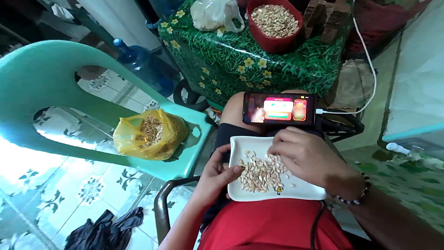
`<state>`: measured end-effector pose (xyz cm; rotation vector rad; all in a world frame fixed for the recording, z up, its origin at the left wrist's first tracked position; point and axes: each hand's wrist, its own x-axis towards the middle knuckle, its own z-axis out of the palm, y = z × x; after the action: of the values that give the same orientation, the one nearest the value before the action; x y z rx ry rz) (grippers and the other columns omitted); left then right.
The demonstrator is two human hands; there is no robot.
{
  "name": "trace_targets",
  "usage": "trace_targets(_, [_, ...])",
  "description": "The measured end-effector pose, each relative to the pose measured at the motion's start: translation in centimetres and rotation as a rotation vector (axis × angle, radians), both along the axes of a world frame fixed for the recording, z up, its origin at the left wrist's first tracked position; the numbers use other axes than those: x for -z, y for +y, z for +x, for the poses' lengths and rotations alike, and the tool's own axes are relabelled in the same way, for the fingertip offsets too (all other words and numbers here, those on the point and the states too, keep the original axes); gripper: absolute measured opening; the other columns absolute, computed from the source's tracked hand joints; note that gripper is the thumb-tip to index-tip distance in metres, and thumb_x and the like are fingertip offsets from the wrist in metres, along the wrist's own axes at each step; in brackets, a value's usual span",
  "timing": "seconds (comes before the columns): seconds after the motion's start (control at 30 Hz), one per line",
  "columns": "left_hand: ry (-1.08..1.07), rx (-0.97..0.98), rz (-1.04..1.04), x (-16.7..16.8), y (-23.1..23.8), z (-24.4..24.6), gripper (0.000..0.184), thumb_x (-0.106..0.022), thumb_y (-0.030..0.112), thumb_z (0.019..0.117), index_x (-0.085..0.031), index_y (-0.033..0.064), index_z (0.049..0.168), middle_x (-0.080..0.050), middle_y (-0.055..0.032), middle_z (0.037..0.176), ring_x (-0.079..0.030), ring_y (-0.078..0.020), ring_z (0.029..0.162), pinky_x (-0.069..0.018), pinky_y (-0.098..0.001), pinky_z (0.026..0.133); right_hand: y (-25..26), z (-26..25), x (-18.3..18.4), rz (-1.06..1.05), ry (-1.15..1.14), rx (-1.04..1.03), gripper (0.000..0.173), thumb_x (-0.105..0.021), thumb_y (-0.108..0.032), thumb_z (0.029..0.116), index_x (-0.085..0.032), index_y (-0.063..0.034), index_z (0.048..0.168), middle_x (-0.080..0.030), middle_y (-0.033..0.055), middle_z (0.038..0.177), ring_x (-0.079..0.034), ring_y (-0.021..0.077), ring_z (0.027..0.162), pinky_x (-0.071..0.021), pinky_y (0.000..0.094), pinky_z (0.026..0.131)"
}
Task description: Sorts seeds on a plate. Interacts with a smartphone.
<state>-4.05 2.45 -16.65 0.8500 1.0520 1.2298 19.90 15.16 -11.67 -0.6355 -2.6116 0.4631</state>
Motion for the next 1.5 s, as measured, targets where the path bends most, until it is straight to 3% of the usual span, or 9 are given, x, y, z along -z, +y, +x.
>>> trace_targets(0.1, [-0.003, 0.001, 0.01, 0.1, 0.2, 0.1, 0.057, -0.072, 0.017, 0.0938, -0.042, 0.0119, 0.142, -0.074, -0.0056, 0.095, -0.073, -0.0136, 0.081, -0.0624, -0.0308, 0.077, 0.2, 0.0, -0.2, -0.012, -0.025, 0.012, 0.021, -0.058, -0.011, 0.0946, -0.078, -0.0128, 0.101, -0.07, 0.0019, 0.095, -0.067, 0.0187, 0.091, -0.0571, 0.0351, 0.073])
trace_targets(0.23, [-0.01, -0.001, 0.007, 0.0, 0.1, 0.0, 0.056, -0.07, 0.015, 0.0946, -0.042, 0.0117, 0.142, -0.074, -0.006, 0.093, -0.073, -0.0138, 0.079, -0.0626, -0.0304, 0.074, 0.5, -0.3, -0.1, -0.07, -0.129, -0.055, 0.02, -0.06, -0.017, 0.0992, -0.079, -0.0169, 0.106, -0.067, 0.0005, 0.099, -0.064, 0.0168, 0.092, -0.0565, 0.0341, 0.073])
trace_targets(0.37, [0.003, -0.001, -0.001, -0.1, 0.1, 0.0, 0.054, -0.068, 0.013, 0.0953, -0.042, 0.0112, 0.142, -0.074, -0.0053, 0.091, -0.073, -0.0131, 0.078, -0.0624, -0.0291, 0.073, 0.8, -0.2, 0.1, -0.102, -0.145, -0.048, 0.017, -0.062, -0.017, 0.0985, -0.079, -0.0141, 0.096, -0.068, 0.0009, 0.096, -0.066, 0.0166, 0.093, -0.0574, 0.0354, 0.076])
trace_targets(0.57, [-0.006, -0.001, 0.002, -0.1, 0.1, 0.1, 0.054, -0.069, 0.013, 0.0947, -0.042, 0.0112, 0.142, -0.073, -0.0053, 0.091, -0.073, -0.0128, 0.077, -0.0621, -0.0289, 0.073, 1.0, 0.2, 0.4, -0.108, -0.139, -0.004, 0.017, -0.059, -0.015, 0.0987, -0.073, -0.0101, 0.09, -0.065, 0.0026, 0.088, -0.066, 0.0178, 0.084, -0.0564, 0.037, 0.069])
trace_targets(0.73, [0.011, 0.013, 0.009, -0.1, 0.2, 0.0, 0.055, -0.07, 0.017, 0.0949, -0.043, 0.0126, 0.142, -0.074, -0.0054, 0.092, -0.073, -0.0126, 0.077, -0.0623, -0.0284, 0.071, 1.0, 1.3, -0.3, -0.095, -0.037, 0.02, 0.023, -0.056, -0.01, 0.0993, -0.078, -0.0089, 0.104, -0.07, 0.0041, 0.095, -0.069, 0.0178, 0.088, -0.0592, 0.0374, 0.076])
trace_targets(0.9, [0.022, 0.011, 0.019, 0.0, 0.2, 0.0, 0.055, -0.071, 0.019, 0.0944, -0.044, 0.0148, 0.142, -0.074, -0.0049, 0.092, -0.073, -0.0117, 0.076, -0.0621, -0.0261, 0.068, 1.5, 5.4, -2.2, -0.099, -0.17, 0.05, 0.02, -0.063, -0.012, 0.0958, -0.079, -0.011, 0.108, -0.071, 0.0042, 0.1, -0.069, 0.0195, 0.093, -0.0592, 0.0401, 0.082])
trace_targets(1.03, [0.032, 0.009, 0.043, 0.2, 0.2, 0.1, 0.055, -0.071, 0.019, 0.0947, -0.045, 0.0145, 0.142, -0.074, -0.0055, 0.097, -0.074, -0.0129, 0.082, -0.0626, -0.0287, 0.076, 1.0, 7.1, -2.9, -0.044, -0.279, 0.049, 0.019, -0.067, -0.016, 0.0935, -0.079, -0.0148, 0.109, -0.071, 0.0016, 0.1, -0.067, 0.0211, 0.097, -0.0583, 0.0398, 0.079])
trace_targets(1.27, [0.035, -0.013, 0.038, 0.2, 0.1, 0.1, 0.056, -0.072, 0.019, 0.0939, -0.045, 0.0136, 0.142, -0.074, -0.0045, 0.099, -0.074, -0.0131, 0.084, -0.0626, -0.0298, 0.079, 0.4, 7.9, -2.1, -0.051, -0.264, 0.056, 0.02, -0.067, -0.016, 0.0931, -0.079, -0.0158, 0.109, -0.07, 0.0002, 0.095, -0.065, 0.0202, 0.094, -0.0564, 0.0371, 0.077])
trace_targets(1.5, [0.021, -0.014, 0.036, 0.3, 0.1, 0.1, 0.057, -0.072, 0.019, 0.0939, -0.044, 0.0137, 0.143, -0.074, -0.0048, 0.097, -0.074, -0.0135, 0.083, -0.0628, -0.0304, 0.079, 0.1, 7.7, -2.1, -0.039, -0.296, 0.091, 0.024, -0.073, -0.016, 0.0896, -0.078, -0.0141, 0.113, -0.07, 0.0018, 0.099, -0.065, 0.0231, 0.098, -0.0565, 0.0408, 0.08])
